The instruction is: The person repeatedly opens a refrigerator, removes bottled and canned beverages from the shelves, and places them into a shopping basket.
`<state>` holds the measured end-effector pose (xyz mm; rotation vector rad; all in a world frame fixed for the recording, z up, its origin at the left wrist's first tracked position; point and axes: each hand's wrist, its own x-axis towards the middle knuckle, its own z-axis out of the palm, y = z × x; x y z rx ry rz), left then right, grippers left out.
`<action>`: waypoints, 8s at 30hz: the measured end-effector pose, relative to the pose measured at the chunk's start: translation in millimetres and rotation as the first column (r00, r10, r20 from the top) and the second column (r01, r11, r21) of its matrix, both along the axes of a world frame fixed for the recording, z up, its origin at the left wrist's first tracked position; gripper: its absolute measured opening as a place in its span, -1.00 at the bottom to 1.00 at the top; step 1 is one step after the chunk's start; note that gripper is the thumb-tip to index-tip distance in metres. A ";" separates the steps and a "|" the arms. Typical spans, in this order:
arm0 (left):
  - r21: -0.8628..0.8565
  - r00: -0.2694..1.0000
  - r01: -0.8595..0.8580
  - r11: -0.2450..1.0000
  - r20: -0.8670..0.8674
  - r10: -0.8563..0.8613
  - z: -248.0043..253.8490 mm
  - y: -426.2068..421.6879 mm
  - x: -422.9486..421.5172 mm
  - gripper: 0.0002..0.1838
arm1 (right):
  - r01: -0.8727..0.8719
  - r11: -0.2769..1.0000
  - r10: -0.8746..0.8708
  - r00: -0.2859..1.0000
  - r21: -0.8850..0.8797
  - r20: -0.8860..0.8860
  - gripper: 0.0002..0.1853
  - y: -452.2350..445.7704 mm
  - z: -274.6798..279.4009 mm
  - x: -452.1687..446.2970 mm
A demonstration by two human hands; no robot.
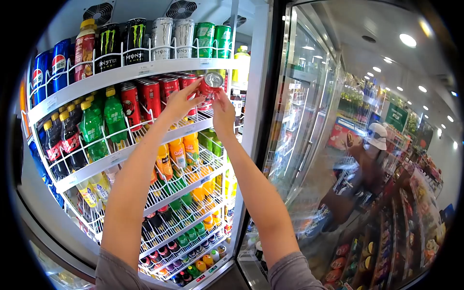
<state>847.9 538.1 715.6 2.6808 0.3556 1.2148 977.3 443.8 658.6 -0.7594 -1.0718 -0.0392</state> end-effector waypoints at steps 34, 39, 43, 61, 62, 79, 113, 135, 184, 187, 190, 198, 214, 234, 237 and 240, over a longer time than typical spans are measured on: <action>-0.763 0.675 0.640 0.089 0.503 -0.540 -189.8 -205.9 -186.8 -0.01 | -0.418 0.744 0.379 0.907 -0.521 -0.186 0.14 -245.9 -134.5 -187.5; -0.772 0.672 0.634 0.038 0.527 -0.521 -199.3 -256.3 -212.7 0.00 | -0.451 0.712 0.423 0.887 -0.538 -0.184 0.12 -300.6 -141.6 -210.9; -0.772 0.673 0.635 -0.009 0.559 -0.485 -215.6 -304.1 -232.0 0.00 | -0.526 0.676 0.506 0.840 -0.516 -0.194 0.11 -346.7 -152.4 -222.6; -0.787 0.809 0.580 0.209 0.587 -0.036 -286.1 -418.8 -436.2 0.01 | -0.725 0.445 0.780 0.602 -0.526 -0.169 0.07 -383.1 -212.9 -390.9; -0.795 0.818 0.562 0.228 0.575 -0.009 -289.1 -421.4 -452.7 0.01 | -0.751 0.407 0.804 0.565 -0.520 -0.187 0.07 -379.2 -216.5 -404.2; -0.858 0.763 0.482 0.178 0.511 0.396 -360.2 -422.3 -617.4 -0.11 | -0.724 0.058 0.910 0.321 -0.687 -0.261 0.00 -306.7 -271.0 -555.4; -0.880 0.276 0.265 0.394 0.461 0.843 -439.8 -464.7 -858.7 -0.25 | -0.472 -0.483 0.874 -0.208 -0.738 -0.439 -0.01 -230.8 -349.3 -865.4; -0.919 -0.575 0.303 0.251 0.034 0.817 -626.3 -609.5 -816.3 -0.46 | 0.201 -0.696 0.506 -0.544 -0.689 -0.669 -0.06 -335.5 -544.7 -968.4; -0.917 -0.518 -0.074 -0.393 -0.301 0.800 -694.0 -670.7 -870.0 -0.49 | -0.149 -0.094 0.950 -0.309 -0.984 -0.044 -0.35 -401.9 -664.0 -1015.4; -0.950 -0.528 -0.123 -0.287 -0.183 0.830 -680.7 -676.9 -893.0 -0.54 | -0.136 -0.154 0.976 -0.178 -0.979 -0.129 -0.45 -394.4 -625.6 -1007.5; -0.964 -0.461 -0.185 -0.191 -0.087 0.883 -643.7 -669.0 -916.0 -0.58 | -0.228 -0.159 0.985 -0.101 -0.961 -0.139 -0.51 -385.4 -607.5 -1001.1; -0.963 -0.265 -0.261 0.063 0.134 0.955 -554.9 -611.4 -922.6 -0.63 | -0.500 -0.505 0.817 -0.014 -0.703 -0.577 -0.68 -354.2 -548.4 -970.7; -0.828 0.259 -0.193 0.526 0.474 0.842 -419.7 -457.9 -751.0 -0.61 | -0.827 0.109 0.857 0.359 -0.552 -0.369 -0.70 -255.2 -359.9 -721.8; -0.825 0.591 0.085 0.559 0.493 0.639 -406.1 -427.8 -538.0 -0.66 | -0.570 0.612 0.475 0.819 -0.548 -0.321 -0.67 -232.2 -374.9 -471.3; -0.835 0.608 0.089 0.543 0.477 0.635 -406.5 -418.4 -531.7 -0.65 | -0.577 0.568 0.502 0.808 -0.588 -0.308 -0.63 -219.7 -372.6 -474.2; -0.835 0.619 0.121 0.537 0.486 0.617 -411.7 -407.3 -526.6 -0.65 | -0.528 0.532 0.520 0.821 -0.662 -0.237 -0.60 -206.0 -369.5 -478.3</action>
